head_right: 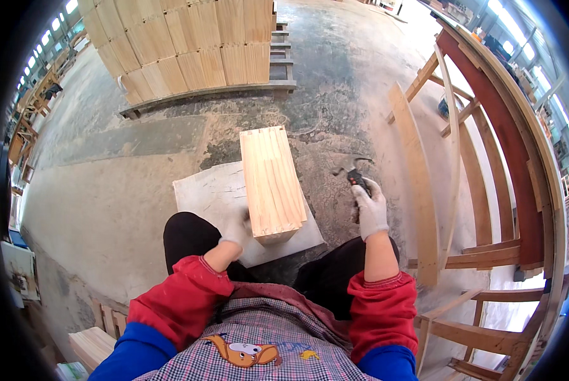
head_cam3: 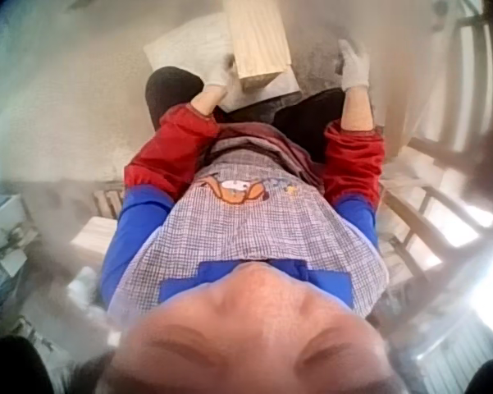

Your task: The person uses a hammer to tap a small wooden block, then wipes it with a cloth. They then assemble a larger wooden frame by fitting a flat wooden panel into it.

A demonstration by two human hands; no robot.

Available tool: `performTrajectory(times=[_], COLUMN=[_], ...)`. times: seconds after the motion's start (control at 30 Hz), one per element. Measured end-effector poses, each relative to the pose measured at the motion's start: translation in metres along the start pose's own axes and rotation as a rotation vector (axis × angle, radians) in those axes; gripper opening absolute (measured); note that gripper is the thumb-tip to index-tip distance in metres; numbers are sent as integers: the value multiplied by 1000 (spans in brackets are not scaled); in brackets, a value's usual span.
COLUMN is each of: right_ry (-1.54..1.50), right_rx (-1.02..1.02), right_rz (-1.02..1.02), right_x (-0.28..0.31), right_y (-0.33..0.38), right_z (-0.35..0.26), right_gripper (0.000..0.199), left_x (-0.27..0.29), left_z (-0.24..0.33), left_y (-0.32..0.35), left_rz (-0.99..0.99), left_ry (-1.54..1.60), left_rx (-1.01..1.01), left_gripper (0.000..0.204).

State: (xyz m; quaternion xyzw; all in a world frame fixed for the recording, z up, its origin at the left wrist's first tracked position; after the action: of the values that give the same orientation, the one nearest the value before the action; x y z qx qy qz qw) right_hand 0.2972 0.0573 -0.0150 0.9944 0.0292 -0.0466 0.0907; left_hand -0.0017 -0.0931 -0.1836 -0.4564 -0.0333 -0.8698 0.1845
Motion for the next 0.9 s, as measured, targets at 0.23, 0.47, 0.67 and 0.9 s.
performTrajectory(times=[0.23,0.47,0.67,0.9], right_ry=[-126,-116,-107,-119], right_rx=[-174,-204,-225,-239], right_rz=[199,196,143,158], right_x=[32,34,20,19], right_y=[-4,1,-3,-9], right_z=[7,1,-13,-17], right_gripper=[26,29,31,29], left_x=[-1,38,-41,38], left_z=[40,34,-62,54], left_y=[-1,-122,-109,-180], left_rz=[-463,-1,-261,-167], left_ry=[500,845,689,1075], left_rx=[107,487,553,470], left_gripper=[64,53,64,53])
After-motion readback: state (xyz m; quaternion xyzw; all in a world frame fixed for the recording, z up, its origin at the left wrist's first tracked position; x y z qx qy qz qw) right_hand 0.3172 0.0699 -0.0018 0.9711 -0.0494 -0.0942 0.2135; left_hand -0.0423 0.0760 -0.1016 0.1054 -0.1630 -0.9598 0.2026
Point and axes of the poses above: each hand's wrist, its own y-axis away from the middle knuckle, its own x-axis out of the back of the hand, z = x × y, the point moved 4 cm from there along -y, towards the middle knuckle, and after that the axes turned 8 degrees about -y, right-handed, at the moved point
